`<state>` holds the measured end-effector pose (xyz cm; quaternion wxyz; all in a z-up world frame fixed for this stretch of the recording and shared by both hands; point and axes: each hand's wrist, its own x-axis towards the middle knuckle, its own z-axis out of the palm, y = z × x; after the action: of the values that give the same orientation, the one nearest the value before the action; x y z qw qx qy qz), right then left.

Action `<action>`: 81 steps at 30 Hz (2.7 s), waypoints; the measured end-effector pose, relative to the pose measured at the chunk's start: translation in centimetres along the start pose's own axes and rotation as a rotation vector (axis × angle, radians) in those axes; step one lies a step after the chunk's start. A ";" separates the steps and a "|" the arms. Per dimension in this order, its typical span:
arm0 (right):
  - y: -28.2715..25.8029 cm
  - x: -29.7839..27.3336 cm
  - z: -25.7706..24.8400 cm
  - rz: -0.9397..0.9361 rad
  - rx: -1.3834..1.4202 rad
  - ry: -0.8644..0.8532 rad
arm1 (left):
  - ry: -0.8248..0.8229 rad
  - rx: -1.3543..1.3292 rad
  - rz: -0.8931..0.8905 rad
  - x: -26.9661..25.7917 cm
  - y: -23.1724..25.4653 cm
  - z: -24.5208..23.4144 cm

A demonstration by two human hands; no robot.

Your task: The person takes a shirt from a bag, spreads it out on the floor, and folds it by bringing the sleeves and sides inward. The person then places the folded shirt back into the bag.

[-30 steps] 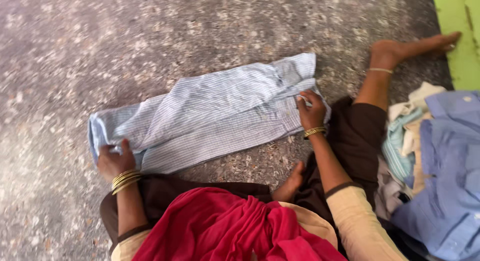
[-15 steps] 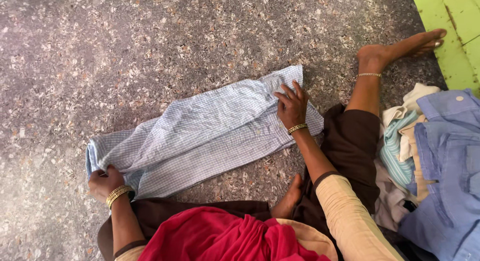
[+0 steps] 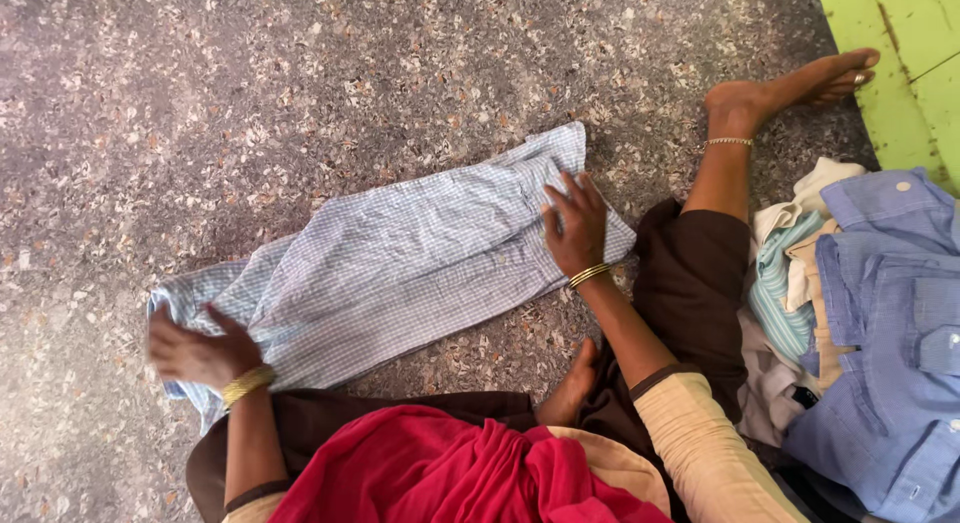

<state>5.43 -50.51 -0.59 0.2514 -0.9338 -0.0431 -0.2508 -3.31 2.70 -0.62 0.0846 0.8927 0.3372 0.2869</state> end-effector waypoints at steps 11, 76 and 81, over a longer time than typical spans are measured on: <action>-4.2 0.2 8.5 -0.311 -0.222 -0.535 | -0.513 -0.060 0.684 -6.7 11.4 3.3; 7.7 5.3 8.6 -0.008 -0.232 -0.405 | -0.600 0.044 0.619 -6.9 11.2 3.8; 7.8 6.0 5.7 0.351 -0.276 -0.503 | -0.568 -0.027 0.520 -6.5 10.3 4.2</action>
<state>14.84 -54.78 -5.43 0.1434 -0.9849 0.0923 0.0310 0.84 -9.13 -3.45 0.1107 0.9911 0.0589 0.0447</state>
